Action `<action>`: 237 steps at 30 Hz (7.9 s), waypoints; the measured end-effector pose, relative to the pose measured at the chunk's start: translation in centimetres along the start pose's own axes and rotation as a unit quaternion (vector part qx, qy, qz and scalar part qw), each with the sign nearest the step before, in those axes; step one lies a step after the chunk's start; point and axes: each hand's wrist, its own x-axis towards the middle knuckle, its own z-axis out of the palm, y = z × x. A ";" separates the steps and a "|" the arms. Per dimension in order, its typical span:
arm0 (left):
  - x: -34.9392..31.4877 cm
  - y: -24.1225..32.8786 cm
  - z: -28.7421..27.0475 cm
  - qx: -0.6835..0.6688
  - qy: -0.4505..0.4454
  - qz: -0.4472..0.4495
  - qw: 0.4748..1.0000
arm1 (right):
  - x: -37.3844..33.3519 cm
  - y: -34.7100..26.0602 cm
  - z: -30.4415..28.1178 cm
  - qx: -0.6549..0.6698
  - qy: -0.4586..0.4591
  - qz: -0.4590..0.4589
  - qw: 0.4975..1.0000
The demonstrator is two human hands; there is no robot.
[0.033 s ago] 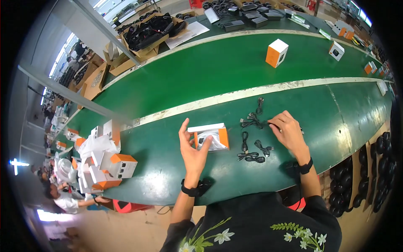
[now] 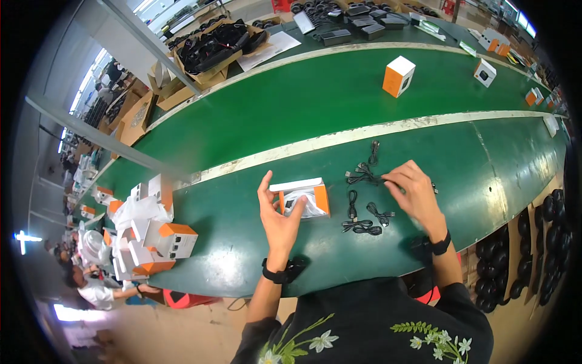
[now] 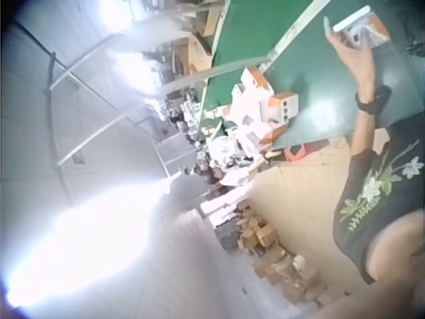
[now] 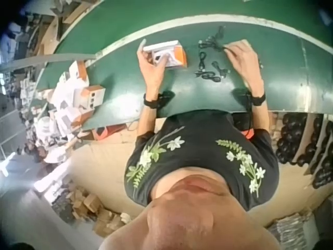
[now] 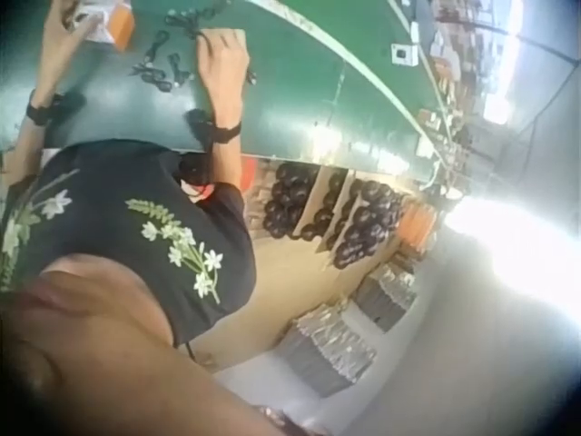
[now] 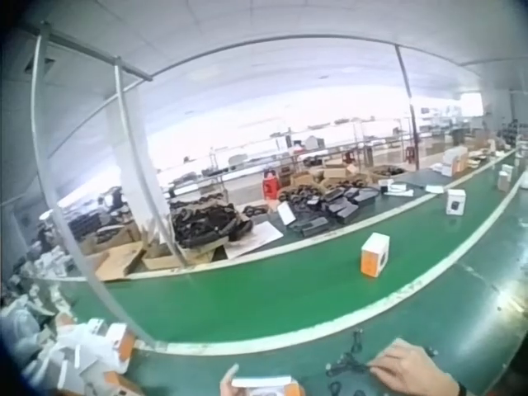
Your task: Packing small electronic devices and USB cables into retail boxes on an assembly line.
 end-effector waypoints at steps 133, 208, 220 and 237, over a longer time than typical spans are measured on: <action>9.1 -11.3 -3.9 -0.391 -0.354 -0.199 0.826 | -1.8 30.1 3.5 0.016 0.161 0.316 0.935; 7.8 -9.6 -3.8 -0.300 -0.311 -0.145 0.890 | -1.7 26.8 5.2 -0.049 0.215 0.305 0.927; 7.6 -9.8 -3.7 -0.287 -0.301 -0.140 0.899 | -1.1 26.6 5.3 -0.054 0.177 0.323 0.928; 8.2 -10.6 -3.8 -0.290 -0.283 -0.138 0.904 | 0.9 22.3 5.1 -0.087 0.138 0.346 0.924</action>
